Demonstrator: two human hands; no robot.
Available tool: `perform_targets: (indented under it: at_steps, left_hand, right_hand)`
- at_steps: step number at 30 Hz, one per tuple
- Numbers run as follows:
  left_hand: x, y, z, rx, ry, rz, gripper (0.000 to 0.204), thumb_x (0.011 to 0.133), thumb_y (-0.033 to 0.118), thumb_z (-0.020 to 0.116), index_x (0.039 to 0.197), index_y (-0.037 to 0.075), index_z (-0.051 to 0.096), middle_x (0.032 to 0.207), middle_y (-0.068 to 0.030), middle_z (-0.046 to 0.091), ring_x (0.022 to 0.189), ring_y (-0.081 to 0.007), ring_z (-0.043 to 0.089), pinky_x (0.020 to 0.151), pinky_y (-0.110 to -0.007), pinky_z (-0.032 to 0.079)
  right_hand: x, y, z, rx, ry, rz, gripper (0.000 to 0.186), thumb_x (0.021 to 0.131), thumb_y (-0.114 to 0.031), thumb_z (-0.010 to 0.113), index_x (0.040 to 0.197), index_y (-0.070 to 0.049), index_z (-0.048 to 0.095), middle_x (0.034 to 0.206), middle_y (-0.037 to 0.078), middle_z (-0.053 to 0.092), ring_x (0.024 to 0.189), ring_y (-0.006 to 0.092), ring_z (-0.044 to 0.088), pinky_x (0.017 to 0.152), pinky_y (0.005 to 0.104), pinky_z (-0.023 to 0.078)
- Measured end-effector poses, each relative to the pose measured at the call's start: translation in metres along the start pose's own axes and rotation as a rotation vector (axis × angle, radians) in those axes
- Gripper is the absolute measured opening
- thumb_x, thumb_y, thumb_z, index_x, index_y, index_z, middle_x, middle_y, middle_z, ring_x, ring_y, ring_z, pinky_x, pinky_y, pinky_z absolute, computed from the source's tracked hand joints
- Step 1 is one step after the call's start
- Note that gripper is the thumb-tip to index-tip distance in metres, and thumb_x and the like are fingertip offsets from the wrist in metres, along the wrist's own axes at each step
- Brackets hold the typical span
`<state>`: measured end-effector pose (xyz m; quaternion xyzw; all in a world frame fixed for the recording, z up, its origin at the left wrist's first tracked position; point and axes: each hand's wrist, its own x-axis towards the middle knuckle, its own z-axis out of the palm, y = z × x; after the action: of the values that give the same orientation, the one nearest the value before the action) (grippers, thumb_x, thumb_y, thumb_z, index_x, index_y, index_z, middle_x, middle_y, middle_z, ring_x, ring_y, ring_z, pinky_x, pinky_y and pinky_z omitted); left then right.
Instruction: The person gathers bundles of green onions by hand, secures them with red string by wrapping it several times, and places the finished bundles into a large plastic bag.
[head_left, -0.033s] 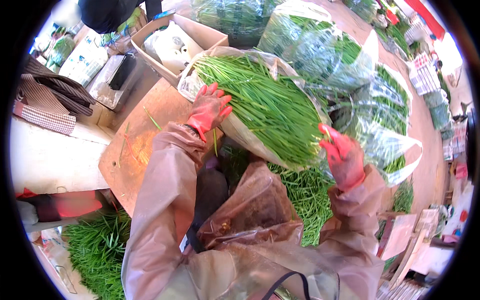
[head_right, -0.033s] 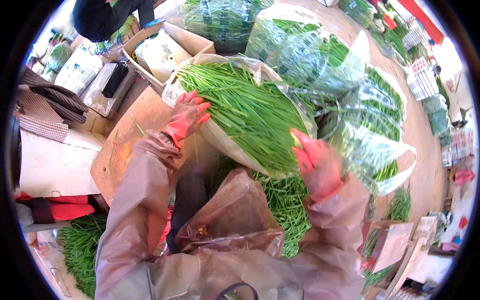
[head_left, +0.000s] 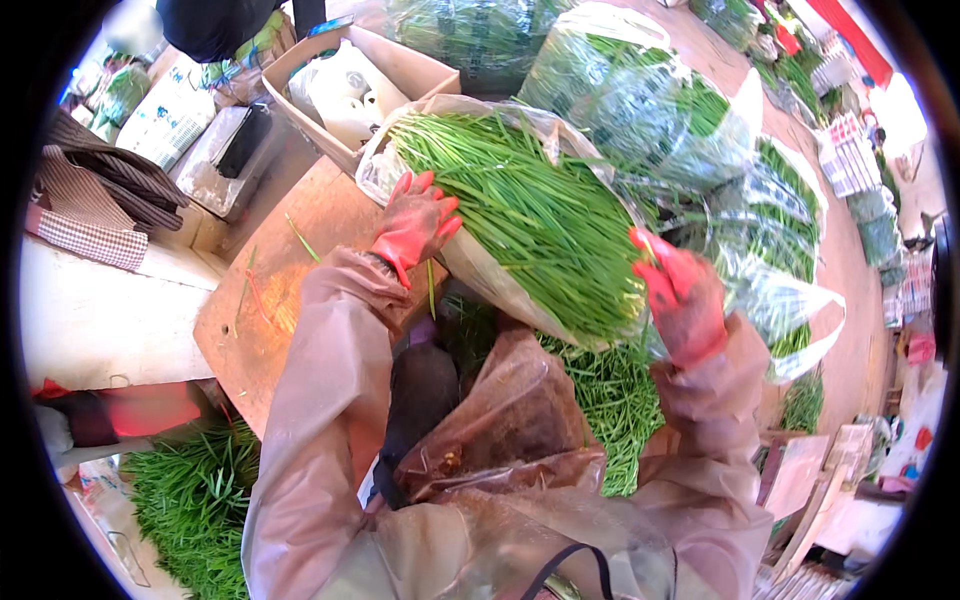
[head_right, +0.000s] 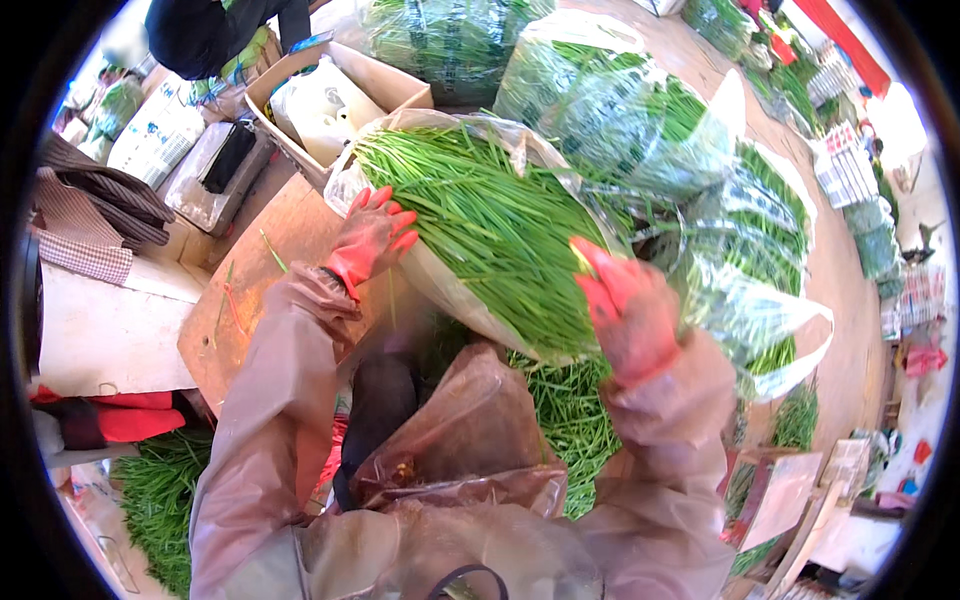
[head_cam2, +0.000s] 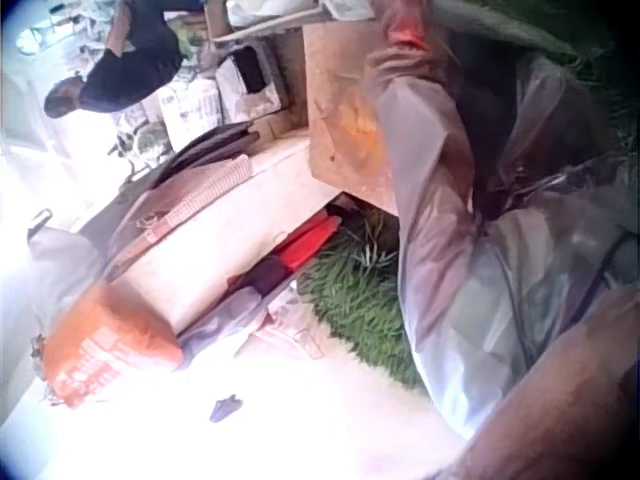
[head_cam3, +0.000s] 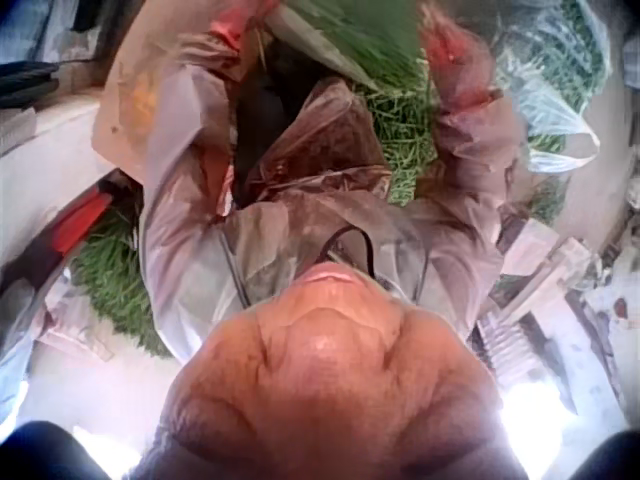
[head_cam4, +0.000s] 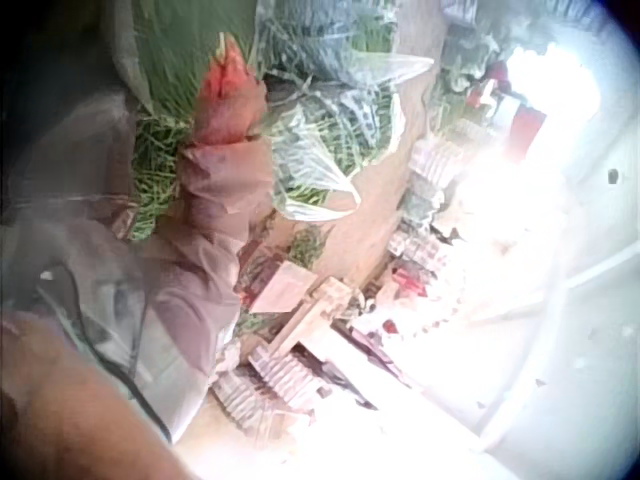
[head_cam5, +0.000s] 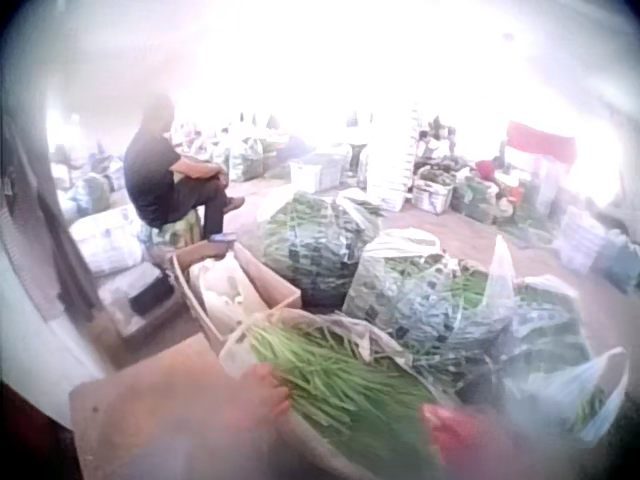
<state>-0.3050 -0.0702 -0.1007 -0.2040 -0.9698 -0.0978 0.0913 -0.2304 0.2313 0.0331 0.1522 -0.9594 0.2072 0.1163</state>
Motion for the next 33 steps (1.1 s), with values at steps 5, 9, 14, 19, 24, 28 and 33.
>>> perform_targets:
  at_steps: [5, 9, 14, 19, 24, 28, 33]
  left_hand:
    - [-0.019, -0.021, 0.041, -0.057, 0.149, -0.09, 0.018, 0.069, 0.028, 0.054, 0.072, 0.012, 0.06, 0.079, -0.0056, 0.056, 0.096, -0.0248, 0.046, 0.096, -0.045, 0.02]
    - [-0.039, -0.029, 0.082, -0.441, 0.216, -0.416, 0.015, 0.066, 0.026, 0.057, 0.071, 0.012, 0.059, 0.076, -0.0038, 0.054, 0.092, -0.0233, 0.048, 0.093, -0.043, 0.024]
    - [-0.03, -0.024, 0.057, -0.164, 0.227, -0.403, 0.032, 0.061, 0.02, 0.059, 0.092, 0.011, 0.054, 0.097, -0.004, 0.05, 0.098, -0.0225, 0.045, 0.09, -0.038, 0.029]
    - [-0.016, -0.018, 0.065, -0.184, 0.273, -0.419, 0.061, 0.062, 0.013, 0.054, 0.12, 0.009, 0.036, 0.119, -0.0071, 0.038, 0.112, -0.0231, 0.035, 0.094, -0.039, 0.026]
    - [-0.013, -0.017, 0.062, -0.338, 0.25, -0.452, 0.06, 0.063, 0.01, 0.051, 0.121, 0.008, 0.035, 0.119, -0.0083, 0.038, 0.114, -0.0254, 0.033, 0.096, -0.039, 0.024]
    - [-0.024, -0.028, 0.067, -0.446, 0.311, -0.373, 0.062, 0.063, 0.011, 0.055, 0.121, 0.007, 0.034, 0.119, -0.0108, 0.038, 0.114, -0.0265, 0.033, 0.095, -0.039, 0.026]
    - [-0.027, -0.002, 0.023, -0.841, 0.553, -0.378, 0.073, 0.062, 0.022, 0.067, 0.123, 0.006, 0.03, 0.123, -0.0165, 0.032, 0.116, -0.0283, 0.03, 0.096, -0.039, 0.026]
  right_hand:
    - [0.13, 0.017, 0.117, 0.415, 0.023, -0.164, 0.026, 0.067, -0.013, 0.064, 0.093, -0.008, 0.06, 0.079, 0.013, 0.057, 0.074, 0.0236, 0.054, 0.069, 0.0296, 0.044]
    - [0.198, -0.014, 0.205, 0.73, -0.139, -0.249, 0.069, 0.065, -0.017, 0.069, 0.123, -0.008, 0.034, 0.11, 0.018, 0.048, 0.098, 0.0272, 0.049, 0.083, 0.0289, 0.039]
    - [0.204, -0.039, 0.234, -0.123, -0.569, -0.028, 0.129, 0.041, -0.044, 0.078, 0.131, -0.013, -0.009, 0.132, 0.019, 0.02, 0.121, 0.0337, 0.021, 0.099, 0.0366, 0.02]
    - [0.186, -0.034, 0.238, -0.148, -0.649, 0.016, 0.123, 0.047, -0.036, 0.078, 0.13, -0.01, -0.008, 0.128, 0.019, 0.027, 0.116, 0.0322, 0.029, 0.096, 0.0363, 0.026]
    - [0.207, -0.027, 0.229, -0.05, -0.748, 0.254, 0.111, 0.054, -0.024, 0.075, 0.131, -0.011, -0.004, 0.114, 0.018, 0.046, 0.101, 0.0289, 0.047, 0.085, 0.0334, 0.037]
    - [0.185, -0.031, 0.206, 0.449, -0.598, 0.202, 0.101, 0.053, -0.01, 0.075, 0.131, -0.009, 0.01, 0.11, 0.017, 0.049, 0.099, 0.025, 0.049, 0.085, 0.0312, 0.038]
    - [0.16, 0.013, 0.19, 1.072, -0.154, -0.051, 0.09, 0.057, 0.005, 0.067, 0.129, -0.009, 0.015, 0.12, 0.01, 0.041, 0.111, 0.0202, 0.04, 0.091, 0.0293, 0.033]
